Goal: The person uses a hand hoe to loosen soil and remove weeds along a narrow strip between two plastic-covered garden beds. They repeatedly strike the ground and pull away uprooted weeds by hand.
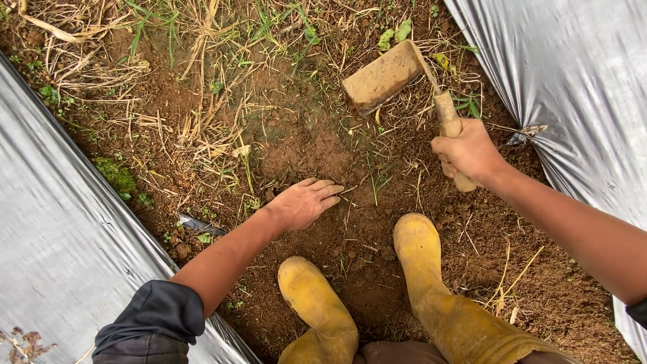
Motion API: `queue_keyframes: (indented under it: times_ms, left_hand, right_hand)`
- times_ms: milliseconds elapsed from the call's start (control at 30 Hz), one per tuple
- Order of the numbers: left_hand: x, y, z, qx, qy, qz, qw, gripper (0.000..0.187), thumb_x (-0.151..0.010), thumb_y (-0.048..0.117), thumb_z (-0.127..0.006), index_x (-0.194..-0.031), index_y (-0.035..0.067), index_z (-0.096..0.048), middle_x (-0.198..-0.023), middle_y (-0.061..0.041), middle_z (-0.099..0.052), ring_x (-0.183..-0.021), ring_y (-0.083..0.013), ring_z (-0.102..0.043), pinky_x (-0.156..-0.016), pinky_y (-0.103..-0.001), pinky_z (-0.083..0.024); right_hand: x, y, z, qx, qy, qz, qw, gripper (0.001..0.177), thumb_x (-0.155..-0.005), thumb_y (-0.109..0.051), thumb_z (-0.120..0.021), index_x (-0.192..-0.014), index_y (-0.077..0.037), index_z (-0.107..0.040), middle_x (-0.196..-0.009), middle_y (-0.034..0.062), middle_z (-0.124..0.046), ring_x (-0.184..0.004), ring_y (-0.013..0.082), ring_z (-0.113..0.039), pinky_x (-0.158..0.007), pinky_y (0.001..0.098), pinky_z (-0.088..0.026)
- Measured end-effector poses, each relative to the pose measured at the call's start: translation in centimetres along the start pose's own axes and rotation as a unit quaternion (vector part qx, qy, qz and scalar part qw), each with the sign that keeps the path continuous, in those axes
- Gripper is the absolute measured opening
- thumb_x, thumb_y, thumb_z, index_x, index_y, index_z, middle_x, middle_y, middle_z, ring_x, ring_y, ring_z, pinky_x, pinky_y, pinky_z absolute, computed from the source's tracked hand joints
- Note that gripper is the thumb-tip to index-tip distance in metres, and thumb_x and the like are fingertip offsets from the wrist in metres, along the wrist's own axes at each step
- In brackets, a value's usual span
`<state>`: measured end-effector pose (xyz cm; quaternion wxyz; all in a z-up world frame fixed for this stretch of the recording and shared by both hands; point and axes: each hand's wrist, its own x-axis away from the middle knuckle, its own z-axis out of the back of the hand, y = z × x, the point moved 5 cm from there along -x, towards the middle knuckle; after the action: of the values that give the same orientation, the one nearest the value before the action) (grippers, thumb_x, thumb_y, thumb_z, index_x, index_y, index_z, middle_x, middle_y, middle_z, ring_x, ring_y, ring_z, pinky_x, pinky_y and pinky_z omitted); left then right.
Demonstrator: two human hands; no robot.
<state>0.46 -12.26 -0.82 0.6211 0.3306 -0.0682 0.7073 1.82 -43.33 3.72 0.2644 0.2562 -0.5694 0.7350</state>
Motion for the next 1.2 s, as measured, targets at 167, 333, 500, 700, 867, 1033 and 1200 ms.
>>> queue_keyframes:
  times_ms: [167,333,500,700,867,1033,1200]
  left_hand:
    - [0.0,-0.1,0.2,-0.006,0.013,-0.006,1.000,0.050,-0.098,0.013,-0.052,-0.147,0.019,-0.044,-0.154,-0.003,-0.038,-0.144,-0.0208,-0.036,-0.118,-0.040,-0.034]
    - [-0.6,-0.1,0.0,-0.014,0.022,-0.011,1.000,0.049,-0.097,0.012,-0.052,-0.145,0.019,-0.046,-0.152,-0.003,-0.040,-0.143,-0.0209,-0.037,-0.117,-0.040,-0.034]
    - [-1.3,-0.1,0.6,-0.019,0.078,-0.017,0.997,0.044,-0.097,0.016,-0.056,-0.141,0.020,-0.050,-0.148,-0.002,-0.043,-0.140,-0.0203,-0.040,-0.116,-0.039,-0.036]
    - [-0.9,0.1,1.8,-0.032,0.070,-0.023,0.997,0.044,-0.097,0.016,-0.055,-0.140,0.020,-0.049,-0.147,-0.002,-0.043,-0.140,-0.0194,-0.039,-0.116,-0.038,-0.035]
    - [-0.9,0.7,1.5,-0.056,0.061,-0.040,0.996,0.050,-0.094,0.010,-0.058,-0.141,0.020,-0.047,-0.148,-0.002,-0.042,-0.141,-0.0195,-0.038,-0.116,-0.039,-0.034]
    - [-2.1,2.0,4.1,-0.104,0.076,-0.075,0.989,0.059,-0.091,0.008,-0.060,-0.146,0.020,-0.042,-0.151,-0.003,-0.039,-0.143,-0.0206,-0.035,-0.118,-0.040,-0.030]
    - [-4.3,3.5,5.1,-0.096,0.013,-0.092,0.991,0.081,-0.086,0.000,-0.057,-0.159,0.016,-0.025,-0.168,-0.009,-0.017,-0.155,-0.0245,-0.018,-0.126,-0.044,-0.019]
  right_hand:
    - [3.6,3.6,-0.9,0.089,-0.061,-0.108,0.988,0.004,-0.093,0.006,-0.057,-0.094,0.009,-0.059,-0.056,0.0107,-0.053,-0.033,0.0175,-0.048,-0.034,0.0313,-0.047]
    - [2.4,3.5,-0.1,0.094,-0.051,-0.091,0.990,0.011,-0.093,0.005,-0.061,-0.100,0.013,-0.060,-0.058,0.0128,-0.055,-0.036,0.0183,-0.051,-0.037,0.0329,-0.049]
    - [1.3,1.2,0.1,-0.050,0.040,-0.013,0.998,0.007,-0.089,0.004,-0.060,-0.086,-0.001,-0.056,-0.052,0.0037,-0.050,-0.035,0.0119,-0.049,-0.035,0.0279,-0.046]
    - [5.2,6.0,-1.2,0.026,-0.074,-0.159,0.984,0.004,-0.088,0.008,-0.060,-0.084,0.006,-0.060,-0.051,0.0104,-0.054,-0.029,0.0170,-0.047,-0.030,0.0314,-0.045]
    - [5.4,7.2,-1.6,0.010,-0.082,-0.151,0.985,0.008,-0.086,0.008,-0.059,-0.078,0.006,-0.058,-0.048,0.0082,-0.051,-0.028,0.0144,-0.045,-0.029,0.0296,-0.043]
    - [5.3,9.7,-1.9,0.002,-0.095,-0.146,0.985,0.009,-0.090,0.004,-0.060,-0.081,0.007,-0.058,-0.050,0.0091,-0.053,-0.029,0.0148,-0.047,-0.028,0.0293,-0.046]
    - [6.2,10.5,-2.5,-0.045,-0.086,-0.152,0.984,0.007,-0.090,0.004,-0.062,-0.084,0.006,-0.060,-0.052,0.0085,-0.054,-0.030,0.0141,-0.047,-0.030,0.0282,-0.045]
